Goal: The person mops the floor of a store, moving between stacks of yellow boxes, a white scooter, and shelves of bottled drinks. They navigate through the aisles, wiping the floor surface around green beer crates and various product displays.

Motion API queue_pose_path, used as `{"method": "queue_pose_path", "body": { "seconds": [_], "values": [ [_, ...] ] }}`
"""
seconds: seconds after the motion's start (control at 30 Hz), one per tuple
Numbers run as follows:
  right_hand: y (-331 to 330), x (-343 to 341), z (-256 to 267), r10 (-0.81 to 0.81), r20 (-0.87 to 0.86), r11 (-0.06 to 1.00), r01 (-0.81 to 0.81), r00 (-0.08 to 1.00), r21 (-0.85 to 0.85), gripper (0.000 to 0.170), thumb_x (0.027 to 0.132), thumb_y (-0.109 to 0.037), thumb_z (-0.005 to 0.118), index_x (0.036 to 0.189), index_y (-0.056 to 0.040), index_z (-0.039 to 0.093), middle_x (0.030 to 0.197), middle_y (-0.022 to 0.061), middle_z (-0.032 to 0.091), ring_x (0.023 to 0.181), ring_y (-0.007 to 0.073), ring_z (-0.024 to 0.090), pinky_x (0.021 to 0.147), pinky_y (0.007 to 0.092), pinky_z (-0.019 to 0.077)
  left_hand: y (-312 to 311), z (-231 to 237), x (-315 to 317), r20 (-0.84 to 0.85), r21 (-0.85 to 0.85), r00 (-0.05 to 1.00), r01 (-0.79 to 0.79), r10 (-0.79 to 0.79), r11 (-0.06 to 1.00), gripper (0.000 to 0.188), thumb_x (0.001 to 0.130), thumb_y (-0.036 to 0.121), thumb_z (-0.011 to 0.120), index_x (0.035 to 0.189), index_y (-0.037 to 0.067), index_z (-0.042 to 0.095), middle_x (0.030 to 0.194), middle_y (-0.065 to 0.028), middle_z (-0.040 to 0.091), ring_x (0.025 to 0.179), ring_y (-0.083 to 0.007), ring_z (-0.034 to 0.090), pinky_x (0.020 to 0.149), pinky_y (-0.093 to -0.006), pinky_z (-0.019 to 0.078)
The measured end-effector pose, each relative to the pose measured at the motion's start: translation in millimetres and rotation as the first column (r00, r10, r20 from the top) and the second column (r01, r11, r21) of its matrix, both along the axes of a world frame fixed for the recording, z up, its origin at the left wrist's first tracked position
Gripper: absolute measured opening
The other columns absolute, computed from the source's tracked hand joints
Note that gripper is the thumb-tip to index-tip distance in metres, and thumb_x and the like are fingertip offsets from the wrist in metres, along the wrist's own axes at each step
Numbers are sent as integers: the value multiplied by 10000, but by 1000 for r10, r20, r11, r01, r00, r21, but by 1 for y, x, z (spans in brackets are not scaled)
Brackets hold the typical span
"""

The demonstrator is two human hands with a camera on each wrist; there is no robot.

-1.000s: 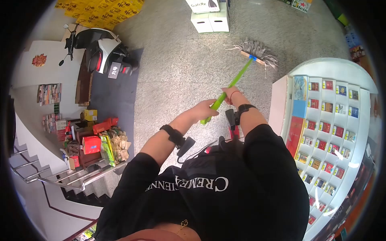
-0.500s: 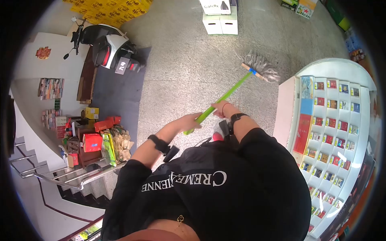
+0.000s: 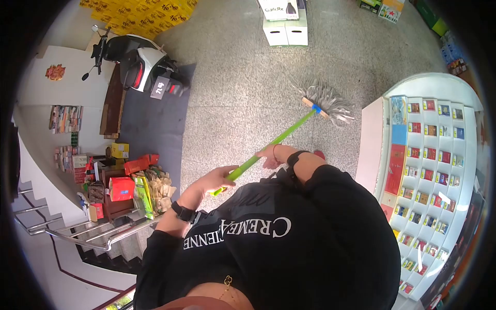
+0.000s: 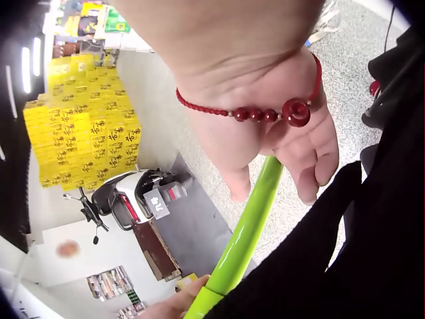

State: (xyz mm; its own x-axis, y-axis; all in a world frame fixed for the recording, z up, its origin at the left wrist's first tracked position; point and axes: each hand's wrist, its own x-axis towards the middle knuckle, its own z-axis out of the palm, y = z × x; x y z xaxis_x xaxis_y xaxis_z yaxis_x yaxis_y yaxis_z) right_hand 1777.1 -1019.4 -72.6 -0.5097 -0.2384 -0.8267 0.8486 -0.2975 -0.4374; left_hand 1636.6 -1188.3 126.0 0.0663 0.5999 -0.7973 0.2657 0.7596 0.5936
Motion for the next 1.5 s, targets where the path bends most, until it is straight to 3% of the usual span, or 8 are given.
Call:
{"method": "queue_pose_path", "body": {
  "seconds": [0.37,0.57,0.93,1.03,1.2,1.27,1.37,1.5],
  "values": [
    [131,36,9,-608,-4,793,608,794,18,348,823,-356,523,928,-24,535,706,167,604,404,145,430,359,273,384,166,0,36,-62,30,997,37,-35,999,617,689,97,632,1258,26,404,817,-112,569,643,-157,527,563,-281,432],
    [287,76,9,-742,-11,661,734,670,153,317,810,-334,533,754,-23,540,570,90,522,402,149,441,339,284,346,323,-20,84,80,45,993,-88,84,995,610,718,75,601,1283,32,374,790,-101,547,562,-139,496,481,-265,401],
    [495,141,-4,-830,-74,494,791,552,361,309,790,-337,559,761,-32,519,561,88,490,393,171,443,341,297,351,549,-57,162,-77,181,993,101,-88,978,504,696,163,638,1146,14,467,846,-111,553,764,-185,524,659,-314,421],
    [501,144,9,-854,-92,446,811,513,380,324,799,-352,551,773,-31,517,577,96,501,402,173,451,350,298,364,565,-69,167,-117,185,984,157,-137,970,475,702,177,634,1120,19,475,841,-118,553,766,-197,528,662,-321,421],
    [488,135,0,-795,-39,548,743,606,384,323,805,-366,548,769,-47,513,618,87,523,438,183,486,348,303,373,548,-82,151,-184,223,960,252,-213,942,432,717,208,628,1079,26,475,848,-125,553,782,-215,532,679,-335,420],
    [472,118,0,-784,-3,571,724,620,387,328,813,-367,540,753,-46,514,595,87,513,421,180,473,344,302,368,527,-86,138,-238,250,949,266,-207,931,463,678,244,640,1032,-6,477,887,-214,580,852,-341,570,731,-389,439],
    [441,98,-13,-755,21,630,717,655,298,337,837,-357,516,710,-45,521,536,80,484,385,168,440,336,298,351,489,-78,113,-276,192,934,285,-227,939,589,732,223,618,1255,67,397,921,-131,564,806,-212,528,712,-337,426],
    [372,57,6,-617,31,741,568,786,359,388,866,-348,445,676,-24,541,501,74,492,344,170,417,319,303,348,416,-60,75,-253,169,946,252,-205,953,558,709,234,615,1193,40,417,959,-204,581,888,-318,573,762,-376,438]
  ]
}}
